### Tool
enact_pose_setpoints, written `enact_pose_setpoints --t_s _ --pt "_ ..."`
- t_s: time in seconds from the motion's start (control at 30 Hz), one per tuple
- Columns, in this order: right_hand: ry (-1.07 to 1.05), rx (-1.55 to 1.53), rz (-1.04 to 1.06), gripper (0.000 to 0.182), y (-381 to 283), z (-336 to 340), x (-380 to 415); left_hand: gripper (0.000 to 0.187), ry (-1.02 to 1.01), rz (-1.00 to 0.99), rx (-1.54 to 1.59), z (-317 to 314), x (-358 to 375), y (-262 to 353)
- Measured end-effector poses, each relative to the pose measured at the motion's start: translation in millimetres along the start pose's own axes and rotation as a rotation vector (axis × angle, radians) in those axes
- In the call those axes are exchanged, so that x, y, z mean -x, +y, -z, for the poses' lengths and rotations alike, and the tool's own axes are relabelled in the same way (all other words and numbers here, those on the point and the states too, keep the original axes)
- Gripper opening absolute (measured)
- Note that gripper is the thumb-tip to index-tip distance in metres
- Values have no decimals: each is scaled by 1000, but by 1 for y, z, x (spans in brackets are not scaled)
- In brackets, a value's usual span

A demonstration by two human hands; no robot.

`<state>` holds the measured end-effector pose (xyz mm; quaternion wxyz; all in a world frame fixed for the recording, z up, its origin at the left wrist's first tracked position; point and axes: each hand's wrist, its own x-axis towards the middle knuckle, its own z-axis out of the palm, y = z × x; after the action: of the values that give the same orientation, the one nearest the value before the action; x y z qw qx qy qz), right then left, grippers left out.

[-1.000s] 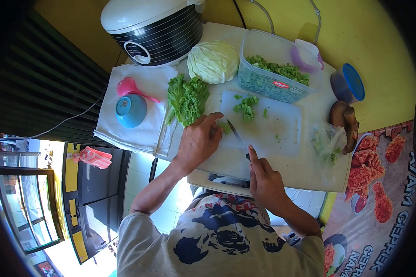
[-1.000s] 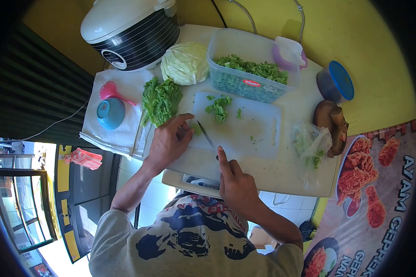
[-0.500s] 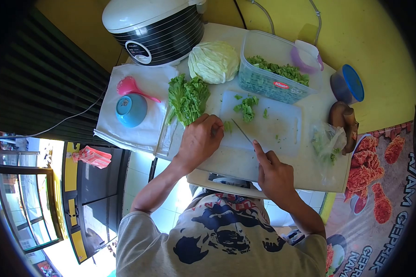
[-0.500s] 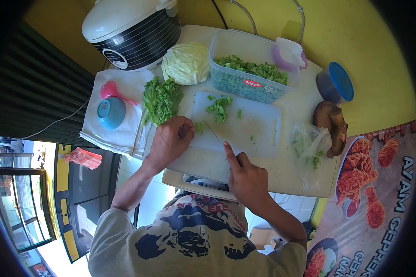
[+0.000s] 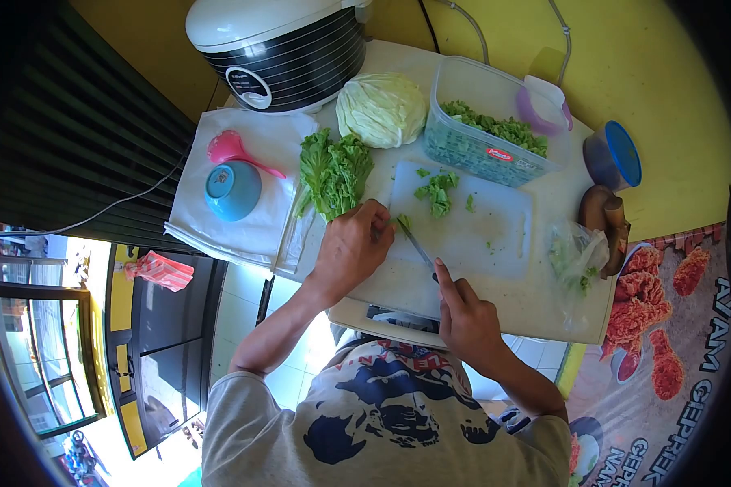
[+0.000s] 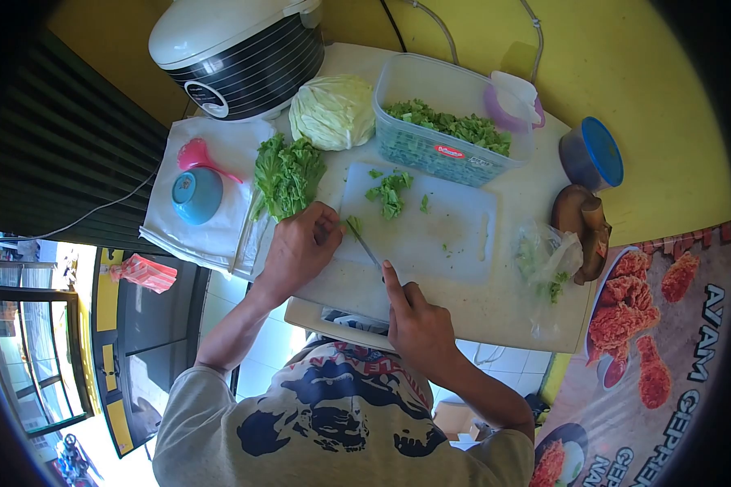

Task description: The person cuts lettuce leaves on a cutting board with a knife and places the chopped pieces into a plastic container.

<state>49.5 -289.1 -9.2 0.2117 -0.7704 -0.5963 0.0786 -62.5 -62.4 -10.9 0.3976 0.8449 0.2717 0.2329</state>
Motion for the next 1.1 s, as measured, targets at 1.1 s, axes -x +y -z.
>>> enact_pose_setpoints --t_s 1.1 --pt "189 109 8 73 34 11 -19 16 -13 -133 -87 -4 -6 -6"
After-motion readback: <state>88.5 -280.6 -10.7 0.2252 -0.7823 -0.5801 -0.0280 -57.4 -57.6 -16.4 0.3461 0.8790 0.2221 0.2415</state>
